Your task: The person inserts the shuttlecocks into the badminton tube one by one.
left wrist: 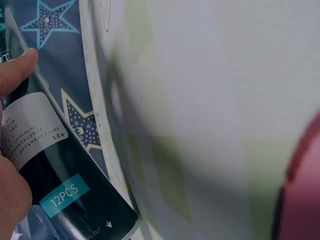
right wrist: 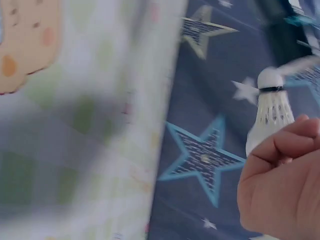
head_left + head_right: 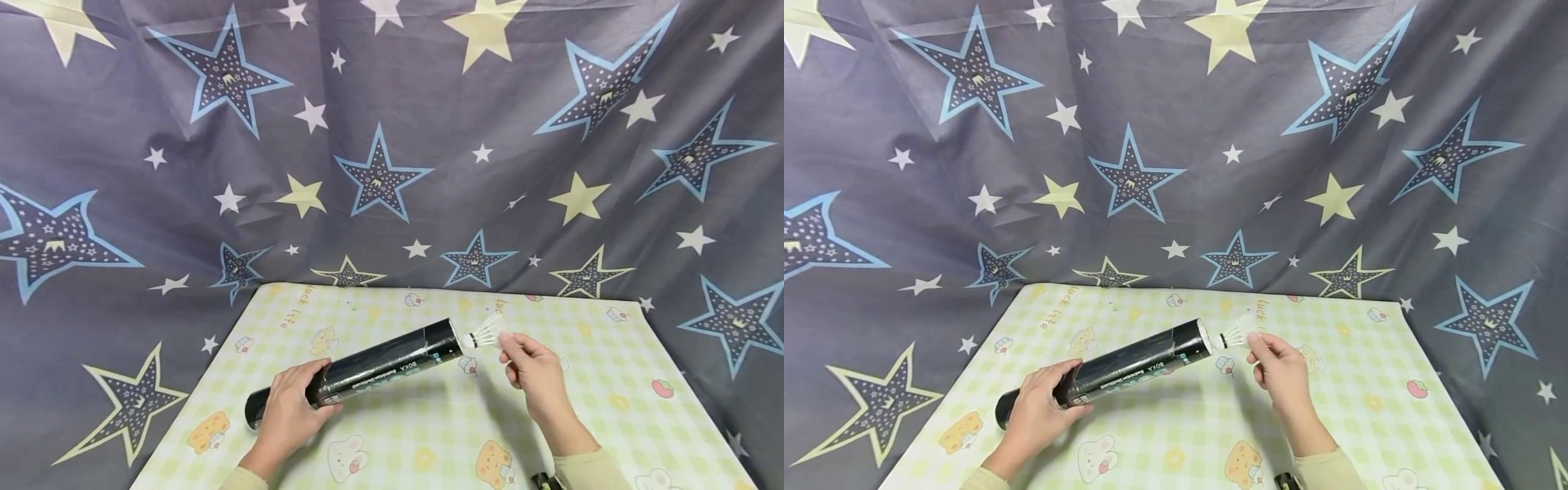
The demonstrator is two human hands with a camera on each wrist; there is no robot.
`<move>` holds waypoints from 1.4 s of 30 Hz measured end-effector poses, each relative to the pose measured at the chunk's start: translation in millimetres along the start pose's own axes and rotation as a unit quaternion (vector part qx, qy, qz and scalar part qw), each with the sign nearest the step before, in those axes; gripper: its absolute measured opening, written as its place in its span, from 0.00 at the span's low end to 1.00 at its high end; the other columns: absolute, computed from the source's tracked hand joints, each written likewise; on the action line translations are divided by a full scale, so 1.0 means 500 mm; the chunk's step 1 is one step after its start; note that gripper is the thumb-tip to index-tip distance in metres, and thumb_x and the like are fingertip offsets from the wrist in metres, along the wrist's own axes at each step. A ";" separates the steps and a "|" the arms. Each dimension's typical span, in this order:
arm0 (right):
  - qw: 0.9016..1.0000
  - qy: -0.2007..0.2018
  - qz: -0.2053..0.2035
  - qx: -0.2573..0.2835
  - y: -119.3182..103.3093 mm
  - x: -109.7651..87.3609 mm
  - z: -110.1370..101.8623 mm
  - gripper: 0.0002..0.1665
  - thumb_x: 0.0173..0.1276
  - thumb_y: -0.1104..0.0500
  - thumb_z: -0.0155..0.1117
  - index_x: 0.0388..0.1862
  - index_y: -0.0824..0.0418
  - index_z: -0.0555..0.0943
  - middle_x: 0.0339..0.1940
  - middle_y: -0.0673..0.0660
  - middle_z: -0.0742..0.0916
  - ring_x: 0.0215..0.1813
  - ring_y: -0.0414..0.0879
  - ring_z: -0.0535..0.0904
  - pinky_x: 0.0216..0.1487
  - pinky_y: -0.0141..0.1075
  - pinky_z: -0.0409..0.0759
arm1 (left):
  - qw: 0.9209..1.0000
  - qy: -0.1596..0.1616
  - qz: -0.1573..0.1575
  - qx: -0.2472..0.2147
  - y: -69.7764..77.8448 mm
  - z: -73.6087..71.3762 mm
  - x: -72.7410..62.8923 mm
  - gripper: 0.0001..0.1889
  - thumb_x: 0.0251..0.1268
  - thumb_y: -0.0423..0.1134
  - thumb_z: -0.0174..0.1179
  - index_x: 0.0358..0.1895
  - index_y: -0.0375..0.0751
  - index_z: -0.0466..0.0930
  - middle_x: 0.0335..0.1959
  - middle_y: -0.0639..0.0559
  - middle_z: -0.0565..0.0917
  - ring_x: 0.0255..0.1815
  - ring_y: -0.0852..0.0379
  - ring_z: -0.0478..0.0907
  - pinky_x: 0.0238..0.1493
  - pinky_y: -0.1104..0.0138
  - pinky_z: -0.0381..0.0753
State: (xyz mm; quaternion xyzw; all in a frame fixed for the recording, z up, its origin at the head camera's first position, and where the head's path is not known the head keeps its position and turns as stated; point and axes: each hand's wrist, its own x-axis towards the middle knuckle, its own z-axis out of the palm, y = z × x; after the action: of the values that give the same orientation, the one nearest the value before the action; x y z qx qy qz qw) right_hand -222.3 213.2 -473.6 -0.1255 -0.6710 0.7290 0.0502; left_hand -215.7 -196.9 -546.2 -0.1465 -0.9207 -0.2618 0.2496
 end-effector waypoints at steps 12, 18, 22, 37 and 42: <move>0.989 -0.102 -0.084 -0.070 -0.008 -0.052 0.041 0.17 0.82 0.52 0.64 0.41 0.65 0.86 0.19 0.47 0.84 0.15 0.37 0.70 0.16 0.26 0.67 | 1.000 -0.009 0.021 -0.021 0.009 0.007 0.003 0.49 0.33 0.46 0.93 0.68 0.49 0.82 0.62 0.51 0.89 0.62 0.47 0.84 0.66 0.55 0.72; 0.965 -0.194 -0.119 -0.128 0.006 -0.062 0.035 0.13 0.83 0.55 0.63 0.43 0.65 0.84 0.20 0.48 0.84 0.14 0.36 0.71 0.15 0.30 0.70 | 0.999 -0.001 0.038 -0.024 0.016 0.006 0.006 0.49 0.29 0.44 0.94 0.67 0.48 0.83 0.61 0.51 0.89 0.60 0.47 0.85 0.66 0.56 0.72; 0.960 -0.209 -0.119 -0.145 0.015 -0.072 0.036 0.12 0.75 0.57 0.73 0.50 0.62 0.87 0.16 0.49 0.81 0.13 0.35 0.69 0.13 0.31 0.72 | 0.998 -0.002 0.055 -0.022 0.021 0.006 0.004 0.49 0.27 0.44 0.94 0.65 0.47 0.84 0.60 0.52 0.90 0.60 0.47 0.85 0.65 0.56 0.72; 0.915 -0.370 -0.085 -0.138 0.033 -0.077 0.027 0.21 0.88 0.56 0.53 0.65 0.71 0.79 0.09 0.62 0.73 0.09 0.34 0.67 0.07 0.41 0.69 | 0.997 0.009 0.083 -0.004 0.016 0.007 -0.009 0.50 0.22 0.45 0.95 0.63 0.49 0.84 0.58 0.54 0.90 0.58 0.50 0.86 0.63 0.58 0.72; 0.923 -0.354 -0.076 -0.131 0.025 -0.081 0.028 0.19 0.87 0.56 0.56 0.63 0.69 0.80 0.13 0.47 0.78 0.10 0.33 0.67 0.10 0.30 0.69 | 0.997 0.006 0.080 -0.004 0.021 0.009 -0.013 0.50 0.24 0.45 0.95 0.64 0.49 0.84 0.58 0.53 0.90 0.59 0.49 0.85 0.63 0.57 0.73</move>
State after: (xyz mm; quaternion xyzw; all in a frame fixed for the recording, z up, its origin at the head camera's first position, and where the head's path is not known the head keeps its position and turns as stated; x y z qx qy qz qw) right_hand -185.6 188.7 -480.5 0.1864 -0.7424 0.6253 -0.1519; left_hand -208.0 -186.9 -548.7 -0.2188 -0.9034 -0.2459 0.2749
